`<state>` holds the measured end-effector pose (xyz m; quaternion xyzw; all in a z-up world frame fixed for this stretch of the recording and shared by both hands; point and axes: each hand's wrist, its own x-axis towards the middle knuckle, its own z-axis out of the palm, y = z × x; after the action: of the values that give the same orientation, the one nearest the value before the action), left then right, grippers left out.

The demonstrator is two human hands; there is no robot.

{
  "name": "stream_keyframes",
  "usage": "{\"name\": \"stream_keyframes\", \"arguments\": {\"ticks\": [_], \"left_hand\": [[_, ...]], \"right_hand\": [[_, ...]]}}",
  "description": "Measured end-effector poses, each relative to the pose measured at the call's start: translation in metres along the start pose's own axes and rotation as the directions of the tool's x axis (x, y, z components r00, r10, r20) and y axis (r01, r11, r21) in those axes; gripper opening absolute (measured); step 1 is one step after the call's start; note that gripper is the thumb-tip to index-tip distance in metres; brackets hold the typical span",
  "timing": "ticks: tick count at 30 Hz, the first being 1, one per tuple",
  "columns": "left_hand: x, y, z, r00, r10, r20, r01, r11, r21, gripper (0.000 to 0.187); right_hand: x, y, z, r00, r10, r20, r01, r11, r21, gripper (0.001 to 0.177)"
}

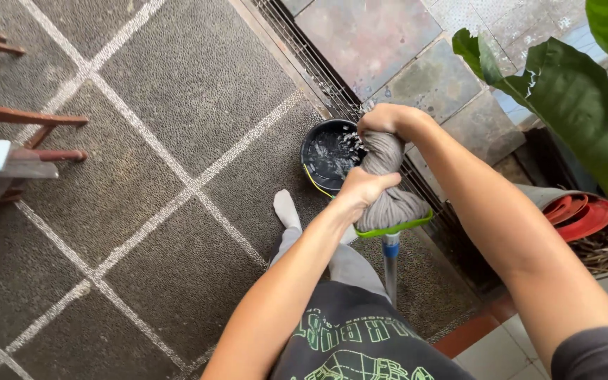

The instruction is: Mopping the tile floors throughout various rooms and hallways in a home.

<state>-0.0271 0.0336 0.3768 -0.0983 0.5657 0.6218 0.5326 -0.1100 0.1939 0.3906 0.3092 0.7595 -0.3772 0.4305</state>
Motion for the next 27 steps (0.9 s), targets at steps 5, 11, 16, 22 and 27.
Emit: {"name": "stream_keyframes", "arguments": {"ticks": [5, 11, 16, 22, 27], "left_hand": [[0.0, 0.007, 0.011, 0.998, 0.052, -0.042, -0.053, 0.998, -0.043, 0.033], [-0.011, 0.02, 0.01, 0.988, 0.138, -0.076, -0.134, 0.99, 0.052, 0.033], [-0.043, 0.037, -0.006, 0.944, 0.311, 0.111, -0.302, 0.949, -0.094, 0.034], [-0.055, 0.033, -0.018, 0.83, 0.469, 0.302, -0.487, 0.873, -0.017, 0.053], [-0.044, 0.025, -0.02, 0.903, 0.425, 0.06, -0.398, 0.778, 0.487, 0.062]], "right_hand": [[0.064, 0.014, -0.001, 1.0, -0.017, 0.009, 0.019, 0.925, -0.378, 0.036], [0.05, 0.004, -0.003, 0.988, -0.065, -0.137, 0.011, 0.931, -0.364, 0.037], [0.004, -0.014, -0.006, 0.932, -0.17, -0.32, 0.093, 0.966, -0.24, 0.048], [0.008, -0.001, 0.005, 0.873, -0.247, -0.419, 0.162, 0.96, -0.229, 0.049], [0.007, -0.018, 0.014, 0.91, -0.056, -0.411, -0.036, 0.976, -0.213, 0.04]]}}
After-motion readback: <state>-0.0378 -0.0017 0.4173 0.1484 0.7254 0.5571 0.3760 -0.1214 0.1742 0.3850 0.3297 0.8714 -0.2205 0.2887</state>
